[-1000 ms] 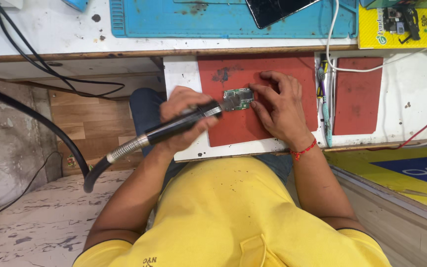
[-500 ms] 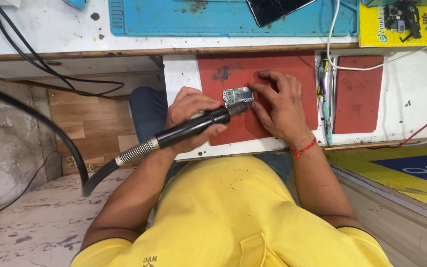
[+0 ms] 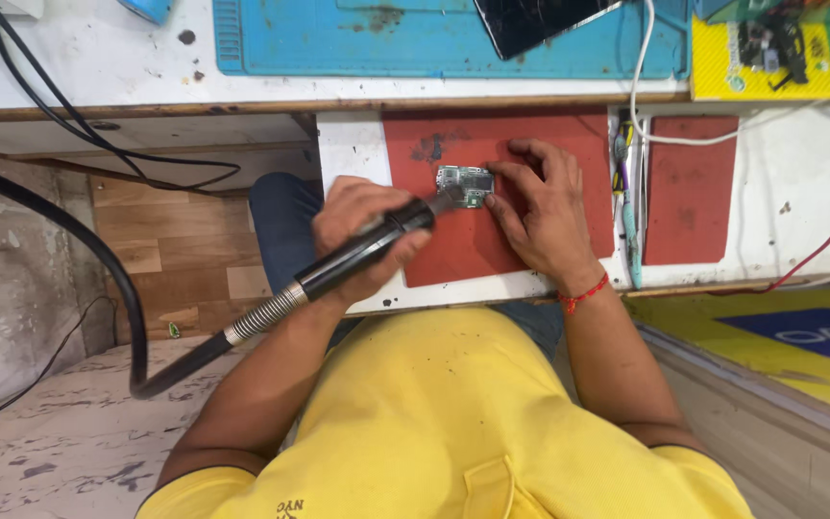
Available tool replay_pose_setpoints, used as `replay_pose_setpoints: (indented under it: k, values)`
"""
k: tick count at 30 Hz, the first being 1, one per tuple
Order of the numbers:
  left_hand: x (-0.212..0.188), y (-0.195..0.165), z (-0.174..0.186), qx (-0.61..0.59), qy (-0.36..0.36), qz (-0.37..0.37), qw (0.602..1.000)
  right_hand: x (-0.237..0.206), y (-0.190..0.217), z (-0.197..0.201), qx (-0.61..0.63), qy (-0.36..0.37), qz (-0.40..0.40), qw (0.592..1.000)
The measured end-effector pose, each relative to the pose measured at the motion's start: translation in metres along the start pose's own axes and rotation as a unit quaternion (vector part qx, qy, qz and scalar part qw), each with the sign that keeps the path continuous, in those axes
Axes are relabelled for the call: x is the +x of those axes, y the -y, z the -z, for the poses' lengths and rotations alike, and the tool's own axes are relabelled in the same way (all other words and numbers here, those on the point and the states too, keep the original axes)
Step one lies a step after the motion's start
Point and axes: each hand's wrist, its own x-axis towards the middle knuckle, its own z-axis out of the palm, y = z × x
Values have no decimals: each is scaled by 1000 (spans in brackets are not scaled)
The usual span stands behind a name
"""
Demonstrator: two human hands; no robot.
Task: The person uses a hot air gun to apply heat to a small circuit board placed on a red mat. They hold the board steady with one hand while directing the hot air with the other, occasionally adjusting the board's position.
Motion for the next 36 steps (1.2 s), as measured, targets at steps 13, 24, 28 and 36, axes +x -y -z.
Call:
replay_pose_setpoints:
  k: [13, 24, 28, 36]
  values:
    - [-3, 7, -1, -38, 3, -6, 999, 1, -3, -1, -14, -13, -2, 1000]
    - [1, 5, 0, -11, -43, 32, 998, 0, -3, -6, -2, -17, -18, 1000]
    - [0, 7, -2, -7, 15, 12, 1000, 0, -4, -6, -25, -27, 2, 999]
    - [0, 6, -2, 7, 28, -1, 1000, 2, -1, -5, -25, -6, 20, 999]
